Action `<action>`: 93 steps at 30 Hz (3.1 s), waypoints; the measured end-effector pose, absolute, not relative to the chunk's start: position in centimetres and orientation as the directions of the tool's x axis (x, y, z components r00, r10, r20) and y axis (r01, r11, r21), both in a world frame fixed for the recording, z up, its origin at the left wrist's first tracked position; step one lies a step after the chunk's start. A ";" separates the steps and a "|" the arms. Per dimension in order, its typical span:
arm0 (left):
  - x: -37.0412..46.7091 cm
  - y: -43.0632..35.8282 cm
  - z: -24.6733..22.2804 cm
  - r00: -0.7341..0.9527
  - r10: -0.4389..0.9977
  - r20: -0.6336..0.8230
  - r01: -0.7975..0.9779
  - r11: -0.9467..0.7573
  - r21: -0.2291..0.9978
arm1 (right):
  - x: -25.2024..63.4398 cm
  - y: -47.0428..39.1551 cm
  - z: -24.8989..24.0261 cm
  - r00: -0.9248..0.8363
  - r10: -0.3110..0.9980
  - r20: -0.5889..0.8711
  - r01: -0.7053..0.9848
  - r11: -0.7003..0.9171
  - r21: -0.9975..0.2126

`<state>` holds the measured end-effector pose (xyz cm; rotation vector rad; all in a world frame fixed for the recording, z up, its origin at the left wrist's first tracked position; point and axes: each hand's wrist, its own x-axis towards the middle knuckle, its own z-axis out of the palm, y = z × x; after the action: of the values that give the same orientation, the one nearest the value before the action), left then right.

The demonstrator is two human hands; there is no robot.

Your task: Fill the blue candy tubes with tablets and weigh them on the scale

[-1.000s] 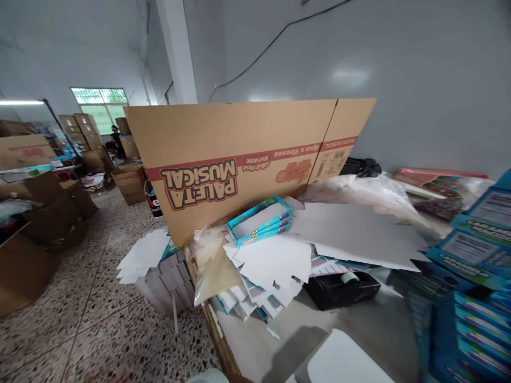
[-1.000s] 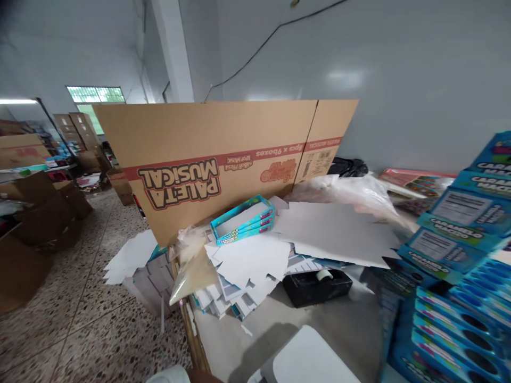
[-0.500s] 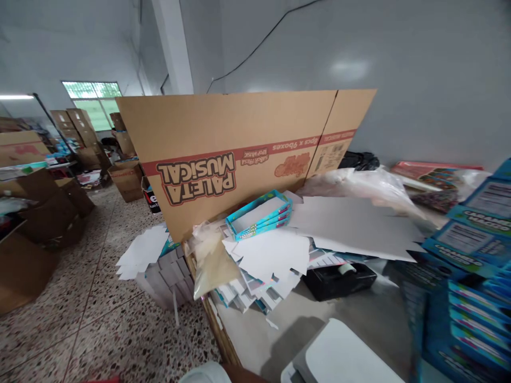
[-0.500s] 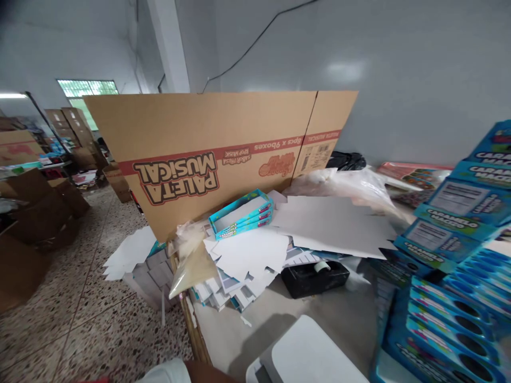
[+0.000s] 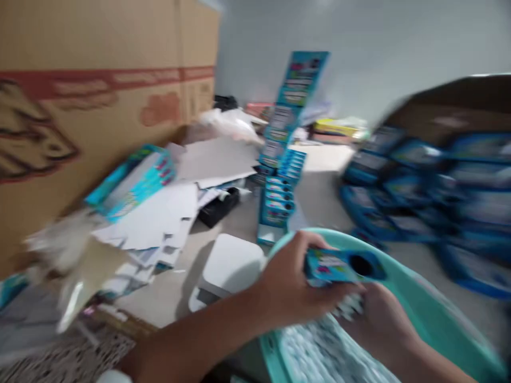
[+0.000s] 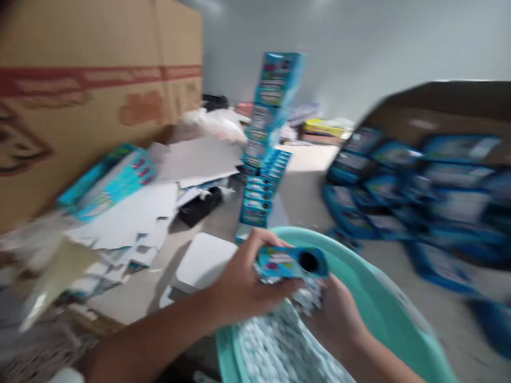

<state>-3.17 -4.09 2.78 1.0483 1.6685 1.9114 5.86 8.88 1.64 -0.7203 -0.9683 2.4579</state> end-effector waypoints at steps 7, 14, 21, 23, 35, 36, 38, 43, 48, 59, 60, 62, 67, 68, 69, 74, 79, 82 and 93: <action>-2.9 -4.9 3.3 -0.578 0.690 0.436 0.275 -0.338 0.900 | 7.0 11.1 3.1 -0.571 0.624 -0.533 -0.200 -0.736 -0.647; -2.7 -5.3 3.1 -0.593 0.638 0.492 0.365 -0.332 0.870 | 7.8 11.1 4.6 -0.537 0.669 -0.514 -0.283 -0.717 -0.637; -3.1 -5.2 2.6 -0.549 0.724 0.418 0.392 -0.219 0.894 | 7.5 11.1 8.8 -0.547 0.755 -0.361 -0.466 -0.633 -0.618; -3.1 -5.2 2.7 -0.508 0.785 0.355 0.400 -0.150 0.904 | 7.0 10.6 10.2 -0.562 0.775 -0.289 -0.532 -0.607 -0.591; -2.6 -5.5 2.6 -0.447 0.837 0.315 0.505 -0.054 0.862 | 6.2 9.1 8.5 -0.659 0.691 -0.295 -0.439 -0.673 -0.596; -2.6 -5.4 2.6 -0.446 0.834 0.324 0.514 -0.058 0.856 | 6.2 9.2 8.3 -0.652 0.690 -0.314 -0.431 -0.679 -0.595; -2.6 -5.4 2.5 -0.448 0.832 0.325 0.527 -0.048 0.848 | 6.2 9.3 8.1 -0.638 0.692 -0.339 -0.421 -0.682 -0.599; -2.6 -5.3 2.5 -0.441 0.839 0.320 0.556 -0.025 0.831 | 5.9 9.0 8.1 -0.642 0.704 -0.304 -0.402 -0.647 -0.648; -2.6 -5.3 2.6 -0.456 0.841 0.289 0.536 0.001 0.844 | 6.4 9.0 8.4 -0.647 0.716 -0.264 -0.409 -0.617 -0.672; -2.8 -5.5 2.5 -0.434 0.851 0.296 0.509 -0.039 0.860 | 6.8 8.5 8.6 -0.669 0.725 -0.162 -0.396 -0.533 -0.748; -2.8 -5.4 2.5 -0.433 0.851 0.296 0.510 -0.040 0.859 | 6.8 8.5 8.6 -0.681 0.715 -0.158 -0.387 -0.535 -0.751; -2.8 -5.4 2.6 -0.426 0.858 0.287 0.513 -0.032 0.858 | 6.7 8.5 8.5 -0.707 0.693 -0.141 -0.371 -0.532 -0.761; -2.8 -5.5 2.7 -0.409 0.873 0.264 0.505 -0.024 0.863 | 6.8 8.7 8.2 -0.742 0.662 -0.105 -0.341 -0.508 -0.791; -2.8 -5.5 2.7 -0.407 0.873 0.269 0.503 -0.032 0.864 | 6.9 8.7 8.1 -0.741 0.663 -0.106 -0.336 -0.504 -0.796; -2.8 -5.5 2.6 -0.409 0.870 0.276 0.501 -0.039 0.865 | 6.9 8.7 8.1 -0.737 0.667 -0.108 -0.335 -0.500 -0.799; -2.9 -5.5 2.7 -0.417 0.867 0.275 0.498 -0.035 0.866 | 6.8 8.5 8.0 -0.705 0.704 -0.092 -0.357 -0.464 -0.811; -2.9 -5.4 2.6 -0.420 0.864 0.278 0.512 -0.027 0.859 | 6.6 8.4 7.8 -0.699 0.710 -0.079 -0.350 -0.437 -0.829; -2.9 -5.4 2.6 -0.413 0.862 0.293 0.517 -0.043 0.855 | 6.7 8.5 7.6 -0.704 0.708 -0.065 -0.337 -0.413 -0.846; -2.9 -5.5 2.9 -0.418 0.878 0.233 0.489 0.000 0.873 | 6.6 8.0 7.8 -0.709 0.705 0.034 -0.364 -0.324 -0.874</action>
<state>-2.92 -5.54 2.88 1.4084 1.9037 1.3923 6.56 8.00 7.84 -0.4689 -1.2362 2.0684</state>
